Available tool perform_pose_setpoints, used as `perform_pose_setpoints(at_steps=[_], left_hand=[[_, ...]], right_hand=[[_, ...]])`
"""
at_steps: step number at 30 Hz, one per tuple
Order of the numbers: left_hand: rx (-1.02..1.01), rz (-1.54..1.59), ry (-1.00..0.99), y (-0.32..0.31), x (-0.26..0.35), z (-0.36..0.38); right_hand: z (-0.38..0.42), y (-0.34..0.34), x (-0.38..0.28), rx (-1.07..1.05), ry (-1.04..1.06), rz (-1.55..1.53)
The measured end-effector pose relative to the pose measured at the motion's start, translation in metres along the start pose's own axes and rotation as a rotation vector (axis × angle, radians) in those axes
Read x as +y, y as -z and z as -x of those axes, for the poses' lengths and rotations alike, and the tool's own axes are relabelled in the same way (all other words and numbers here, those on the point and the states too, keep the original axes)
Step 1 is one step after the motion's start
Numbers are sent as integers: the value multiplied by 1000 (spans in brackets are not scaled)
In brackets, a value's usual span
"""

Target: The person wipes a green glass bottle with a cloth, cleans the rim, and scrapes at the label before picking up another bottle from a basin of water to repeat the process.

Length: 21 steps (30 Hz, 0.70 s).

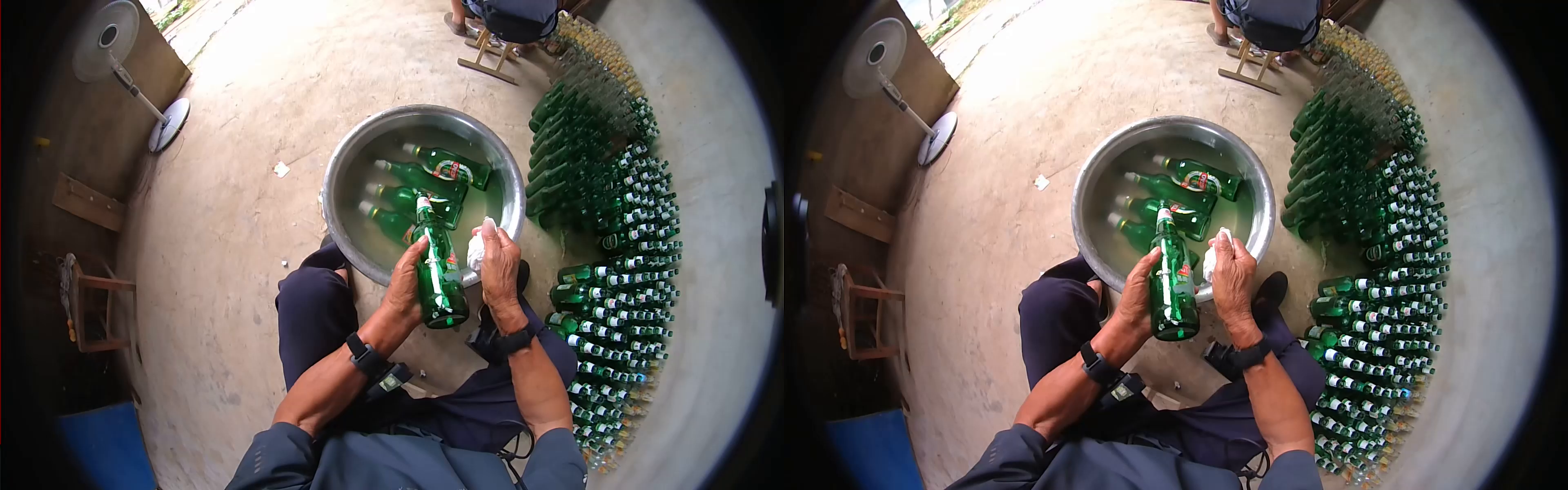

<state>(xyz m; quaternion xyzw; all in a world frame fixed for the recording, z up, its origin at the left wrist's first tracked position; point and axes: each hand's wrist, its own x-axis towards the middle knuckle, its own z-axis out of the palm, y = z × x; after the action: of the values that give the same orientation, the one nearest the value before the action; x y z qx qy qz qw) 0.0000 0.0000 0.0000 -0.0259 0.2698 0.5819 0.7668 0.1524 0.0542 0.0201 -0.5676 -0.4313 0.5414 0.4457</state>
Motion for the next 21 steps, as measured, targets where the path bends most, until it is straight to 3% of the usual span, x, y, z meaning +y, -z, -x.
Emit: perform_pose_setpoints(at_steps=[6, 9, 11, 17, 21], left_hand=[[9, -23, -4, 3, 14, 5], [25, -33, -13, 8, 12, 4], [41, -36, -8, 11, 9, 5], [40, 1, -11, 11, 3, 4], [4, -29, -23, 9, 5, 1]], right_hand=[[-25, -13, 38, 18, 49, -27], [-29, -14, 44, 27, 121, 125], [-39, -5, 65, -5, 279, 408], [-19, -13, 42, -46, 169, 384], [-1, -18, 11, -266, 52, 264]])
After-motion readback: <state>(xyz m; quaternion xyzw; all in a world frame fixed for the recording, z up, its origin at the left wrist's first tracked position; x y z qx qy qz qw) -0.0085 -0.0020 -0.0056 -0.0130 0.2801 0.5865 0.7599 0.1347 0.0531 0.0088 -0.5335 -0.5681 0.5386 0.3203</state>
